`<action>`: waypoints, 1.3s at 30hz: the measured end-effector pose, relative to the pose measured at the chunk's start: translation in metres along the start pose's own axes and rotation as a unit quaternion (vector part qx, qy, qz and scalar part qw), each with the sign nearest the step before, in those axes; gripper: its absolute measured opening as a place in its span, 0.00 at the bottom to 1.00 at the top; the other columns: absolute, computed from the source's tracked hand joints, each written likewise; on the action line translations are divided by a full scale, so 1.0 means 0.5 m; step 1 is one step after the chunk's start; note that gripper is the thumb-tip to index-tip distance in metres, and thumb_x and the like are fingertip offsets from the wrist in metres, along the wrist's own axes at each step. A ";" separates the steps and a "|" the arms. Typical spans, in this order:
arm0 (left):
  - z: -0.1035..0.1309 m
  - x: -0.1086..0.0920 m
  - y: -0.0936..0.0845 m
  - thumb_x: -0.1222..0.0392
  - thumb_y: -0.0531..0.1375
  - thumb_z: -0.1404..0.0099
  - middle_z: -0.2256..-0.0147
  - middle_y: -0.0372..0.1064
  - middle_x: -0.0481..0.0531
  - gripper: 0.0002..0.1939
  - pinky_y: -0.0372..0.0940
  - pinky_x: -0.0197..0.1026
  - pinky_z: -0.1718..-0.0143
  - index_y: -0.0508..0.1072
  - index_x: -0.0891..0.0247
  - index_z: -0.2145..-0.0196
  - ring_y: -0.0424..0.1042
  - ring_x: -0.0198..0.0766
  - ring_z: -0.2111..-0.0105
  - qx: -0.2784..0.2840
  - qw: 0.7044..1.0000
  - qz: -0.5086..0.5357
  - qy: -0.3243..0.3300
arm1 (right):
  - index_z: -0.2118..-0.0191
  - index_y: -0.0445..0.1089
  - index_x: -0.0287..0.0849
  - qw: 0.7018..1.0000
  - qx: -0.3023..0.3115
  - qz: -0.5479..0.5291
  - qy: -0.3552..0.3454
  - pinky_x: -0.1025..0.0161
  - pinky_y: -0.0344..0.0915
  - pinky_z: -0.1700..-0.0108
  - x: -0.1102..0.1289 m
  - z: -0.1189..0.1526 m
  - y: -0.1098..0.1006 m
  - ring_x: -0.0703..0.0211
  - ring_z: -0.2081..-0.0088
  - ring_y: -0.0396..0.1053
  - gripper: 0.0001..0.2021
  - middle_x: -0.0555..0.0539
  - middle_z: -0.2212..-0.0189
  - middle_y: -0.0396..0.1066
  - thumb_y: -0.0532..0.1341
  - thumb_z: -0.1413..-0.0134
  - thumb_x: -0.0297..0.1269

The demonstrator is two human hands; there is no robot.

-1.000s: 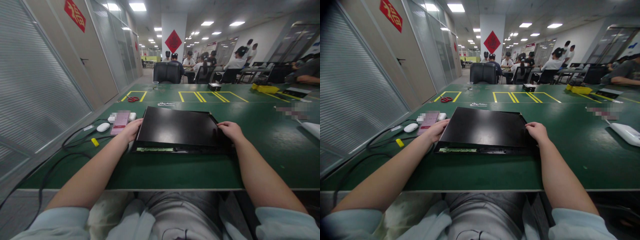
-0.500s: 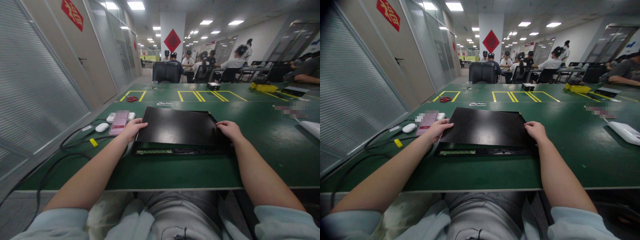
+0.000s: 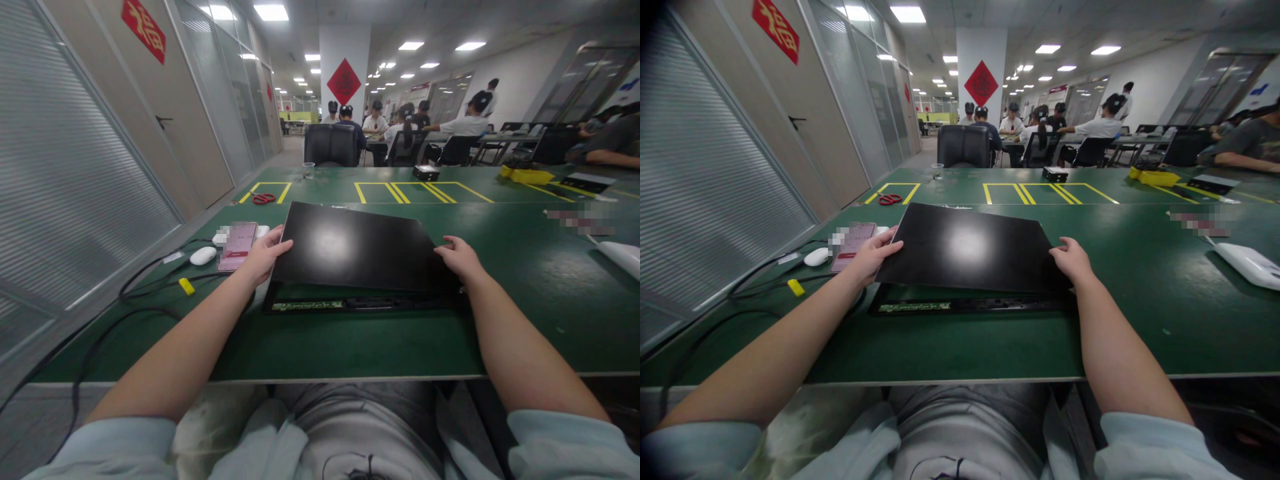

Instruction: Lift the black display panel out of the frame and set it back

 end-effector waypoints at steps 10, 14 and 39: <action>0.011 -0.035 0.005 0.57 0.75 0.54 0.34 0.68 0.57 0.28 0.63 0.52 0.35 0.84 0.61 0.53 0.65 0.59 0.34 -0.018 0.998 0.008 0.065 | 0.71 0.76 0.45 0.981 -0.001 -0.183 0.064 0.53 0.71 0.53 0.008 0.021 -0.014 0.49 0.61 0.75 0.07 0.47 0.70 0.78 0.69 0.60 0.40; 0.005 -0.039 -0.011 0.61 0.73 0.57 0.46 0.79 0.56 0.29 0.67 0.50 0.39 0.82 0.63 0.53 0.72 0.57 0.40 -0.048 0.997 0.023 0.056 | 0.69 0.75 0.45 0.953 0.047 -0.294 0.049 0.53 0.73 0.54 0.036 0.033 -0.020 0.51 0.63 0.76 0.10 0.47 0.70 0.77 0.67 0.61 0.41; -0.018 0.007 -0.030 0.42 0.58 0.33 0.41 0.75 0.60 0.24 0.54 0.56 0.30 0.81 0.60 0.50 0.67 0.55 0.36 -0.011 0.966 -0.242 0.089 | 0.65 0.71 0.46 0.838 0.006 -0.543 -0.040 0.51 0.77 0.56 0.096 0.054 -0.069 0.47 0.57 0.76 0.13 0.44 0.68 0.74 0.58 0.62 0.36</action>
Point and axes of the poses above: each hand's wrist, its own z-axis away from the middle knuckle, its own y-axis out of the palm, x = y × z, the point moved 6 cm from there along -z, towards the middle knuckle
